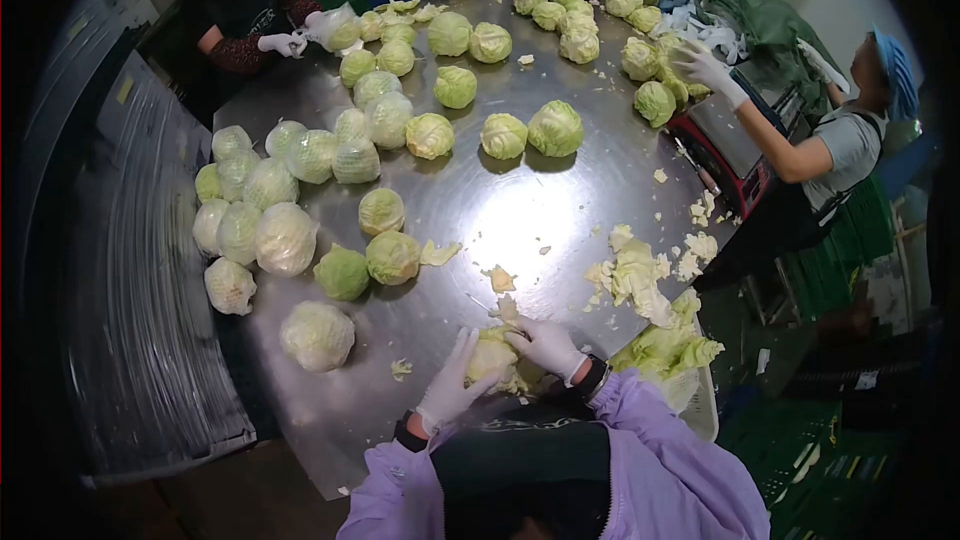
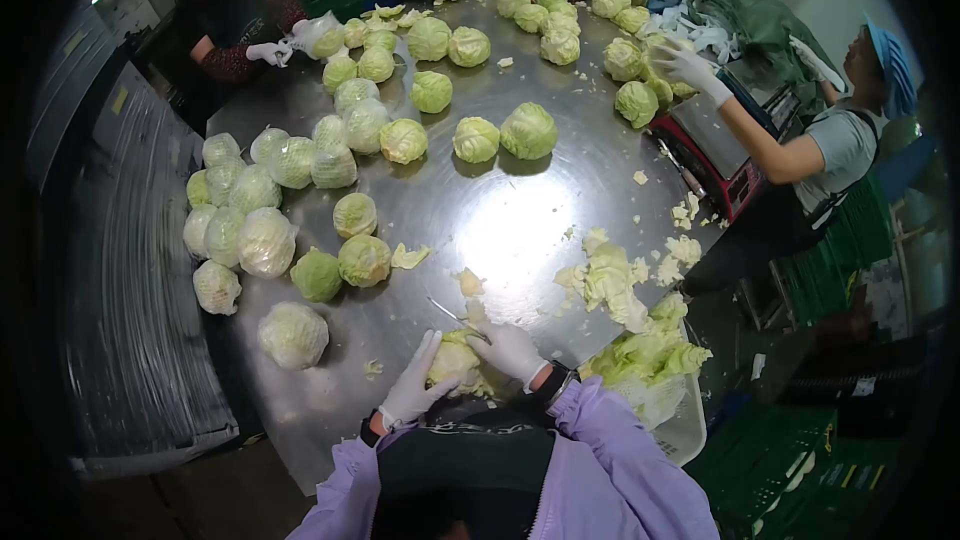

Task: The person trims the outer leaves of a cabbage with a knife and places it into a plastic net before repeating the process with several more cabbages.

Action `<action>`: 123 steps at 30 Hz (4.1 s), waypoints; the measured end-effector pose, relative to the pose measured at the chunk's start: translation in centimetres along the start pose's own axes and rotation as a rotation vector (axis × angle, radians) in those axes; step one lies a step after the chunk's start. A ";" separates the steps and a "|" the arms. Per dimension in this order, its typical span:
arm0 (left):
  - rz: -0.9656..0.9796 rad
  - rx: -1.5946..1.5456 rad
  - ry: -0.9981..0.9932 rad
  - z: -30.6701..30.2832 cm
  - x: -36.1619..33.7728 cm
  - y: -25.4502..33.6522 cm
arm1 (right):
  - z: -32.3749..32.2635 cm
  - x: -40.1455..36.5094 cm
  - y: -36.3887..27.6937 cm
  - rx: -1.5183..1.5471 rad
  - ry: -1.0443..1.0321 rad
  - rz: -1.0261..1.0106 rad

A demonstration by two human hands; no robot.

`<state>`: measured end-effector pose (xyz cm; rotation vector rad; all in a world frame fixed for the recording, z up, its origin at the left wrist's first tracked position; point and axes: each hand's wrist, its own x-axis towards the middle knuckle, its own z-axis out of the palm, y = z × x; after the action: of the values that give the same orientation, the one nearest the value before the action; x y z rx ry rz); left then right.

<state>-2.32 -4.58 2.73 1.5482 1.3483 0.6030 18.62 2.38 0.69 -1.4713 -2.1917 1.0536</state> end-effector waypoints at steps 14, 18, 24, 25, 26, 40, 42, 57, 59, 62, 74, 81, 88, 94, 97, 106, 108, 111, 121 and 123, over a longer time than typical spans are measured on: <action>-0.020 0.082 -0.033 -1.3 -1.6 -1.0 | 0.3 -0.7 -2.1 -0.006 -0.417 -0.006; -0.031 0.170 0.108 -0.3 -0.6 -1.6 | 0.5 -0.4 -0.1 0.156 -0.463 -0.009; 0.080 0.139 0.192 -0.9 0.1 -3.0 | 0.4 -0.3 -1.6 0.177 -0.283 0.090; 0.048 0.113 0.174 -1.0 0.2 -3.0 | 0.7 -0.3 -0.5 0.178 -0.274 0.088; 0.055 0.117 0.173 -1.2 0.2 -3.4 | 0.8 -0.3 1.2 0.310 -0.320 0.172; -0.113 -1.832 0.105 -1.1 1.9 -5.9 | -15.3 -13.6 8.5 -0.273 0.268 0.323; -0.167 -1.644 0.212 0.2 3.3 -2.2 | -14.3 -10.9 3.1 0.225 0.249 0.453; -0.405 -0.769 0.622 -6.6 2.1 -3.3 | -9.7 7.1 6.5 1.696 0.368 0.461; -0.379 -0.719 0.693 -7.2 2.6 -3.8 | -11.8 10.7 9.3 1.535 0.559 0.441; -0.206 -0.601 0.778 -7.0 3.5 -7.4 | -15.1 13.8 15.4 1.686 0.414 0.343; -0.081 -0.117 0.881 -6.1 7.5 -1.8 | -17.2 25.8 8.5 0.637 0.761 0.367; -0.076 -0.112 0.881 -5.8 7.1 0.0 | -17.4 25.6 11.9 1.044 0.631 0.304; -0.018 -0.129 0.823 -4.8 8.5 0.2 | -19.1 23.4 16.0 1.039 0.842 0.433; -0.063 -0.153 0.803 -4.5 8.8 0.1 | -18.7 22.6 14.4 0.415 0.969 0.220; -0.092 -0.229 0.812 -4.2 8.7 -1.0 | -21.0 22.3 15.2 0.434 0.854 0.147; -0.058 -0.032 0.661 -4.0 10.3 -1.3 | -17.8 27.6 13.3 0.092 0.216 0.092; -0.072 -0.040 0.613 -4.5 10.7 -2.7 | -19.8 28.5 10.9 0.130 0.315 0.233; -0.050 0.132 0.538 -6.1 11.4 -4.2 | -23.7 32.2 16.0 0.215 0.756 0.325; -0.179 -0.294 0.944 -12.0 14.1 -6.9 | -14.5 40.0 9.9 0.274 0.184 0.000; -0.199 -0.359 0.869 -12.2 14.0 -6.2 | -11.9 41.7 6.6 0.729 0.058 -0.139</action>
<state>-11.71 12.24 -0.72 0.8475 1.8555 1.3978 12.18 45.73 -2.00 -0.9823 -1.5672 1.5112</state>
